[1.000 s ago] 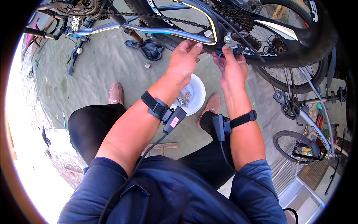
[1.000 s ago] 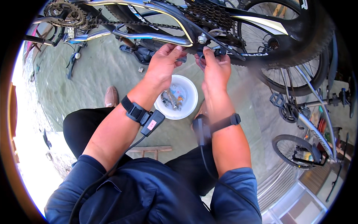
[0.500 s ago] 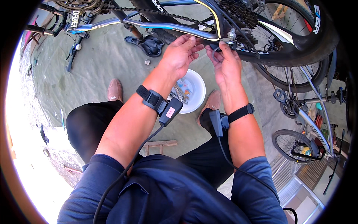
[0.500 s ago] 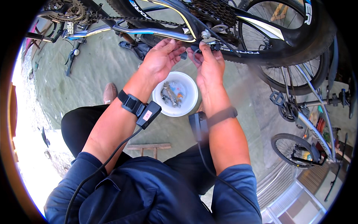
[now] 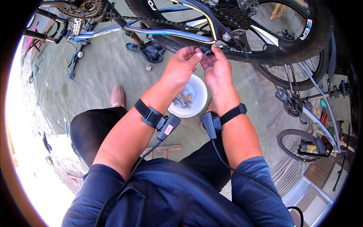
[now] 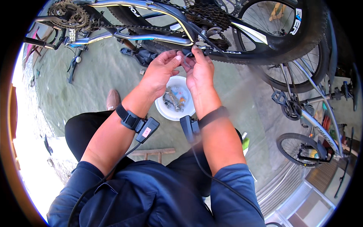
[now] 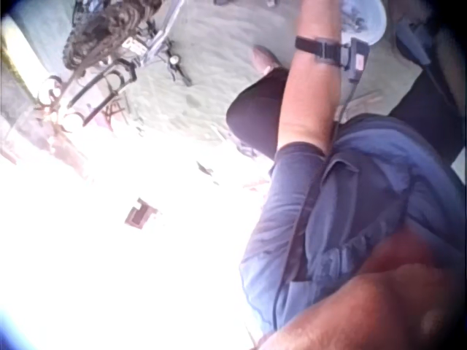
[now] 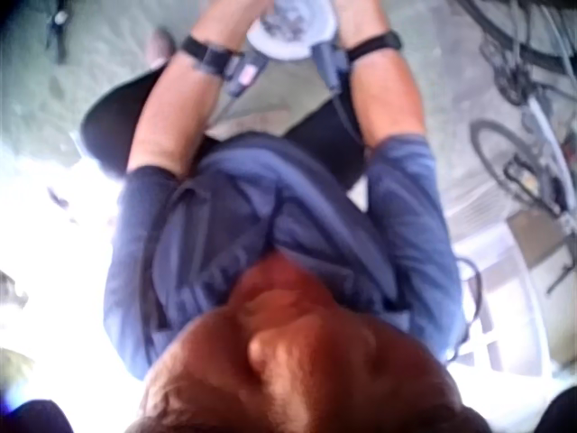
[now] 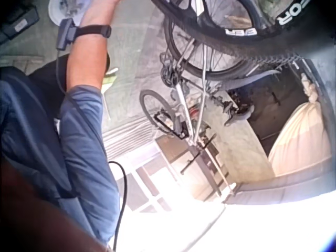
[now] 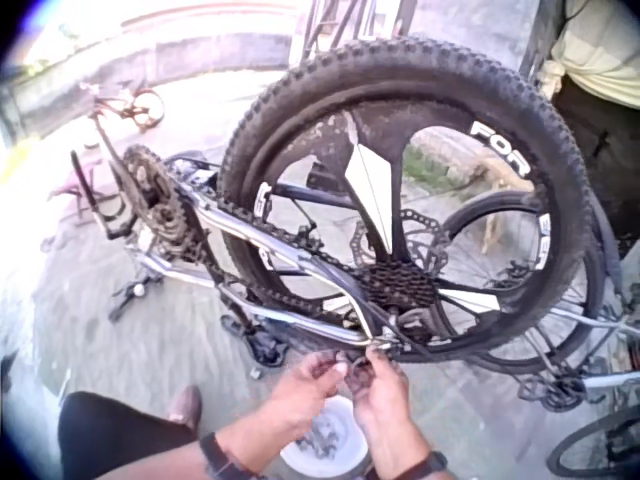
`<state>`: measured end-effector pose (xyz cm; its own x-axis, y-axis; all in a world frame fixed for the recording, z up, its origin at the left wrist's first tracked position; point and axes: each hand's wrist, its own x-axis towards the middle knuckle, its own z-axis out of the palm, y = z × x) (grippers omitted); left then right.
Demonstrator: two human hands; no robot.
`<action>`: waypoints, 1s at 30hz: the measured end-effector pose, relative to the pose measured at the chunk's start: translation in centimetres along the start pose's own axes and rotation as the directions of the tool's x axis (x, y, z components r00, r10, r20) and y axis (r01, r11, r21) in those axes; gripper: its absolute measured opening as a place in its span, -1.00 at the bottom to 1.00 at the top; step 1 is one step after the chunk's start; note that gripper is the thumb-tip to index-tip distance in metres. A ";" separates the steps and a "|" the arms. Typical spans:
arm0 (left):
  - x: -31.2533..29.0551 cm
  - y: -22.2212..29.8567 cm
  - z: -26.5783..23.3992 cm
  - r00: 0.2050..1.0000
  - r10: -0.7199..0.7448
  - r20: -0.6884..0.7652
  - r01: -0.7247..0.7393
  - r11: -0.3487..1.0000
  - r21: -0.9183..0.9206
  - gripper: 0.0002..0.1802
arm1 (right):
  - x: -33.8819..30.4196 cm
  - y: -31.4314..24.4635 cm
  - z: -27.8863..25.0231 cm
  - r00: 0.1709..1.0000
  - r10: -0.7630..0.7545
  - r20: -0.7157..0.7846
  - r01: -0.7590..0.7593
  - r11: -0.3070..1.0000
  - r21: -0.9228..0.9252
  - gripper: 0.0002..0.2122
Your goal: The person works on a bicycle's rear derailleur and chain by hand, moving the pulley and threading the chain around it while sitting outdoors.
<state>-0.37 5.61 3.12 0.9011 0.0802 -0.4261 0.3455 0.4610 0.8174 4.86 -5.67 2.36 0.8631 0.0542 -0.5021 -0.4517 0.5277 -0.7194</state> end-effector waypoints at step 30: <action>2.4 -2.5 3.7 0.990 0.008 -0.142 -0.050 0.955 -0.291 -0.75 | -0.8 -1.5 -3.9 0.966 0.238 0.104 -0.188 0.916 -0.355 -0.81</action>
<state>1.92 1.37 1.44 0.8575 0.2088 -0.4703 0.2090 0.6939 0.6891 3.94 -9.85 2.01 0.7495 0.2657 -0.6064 -0.6557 0.1720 -0.7351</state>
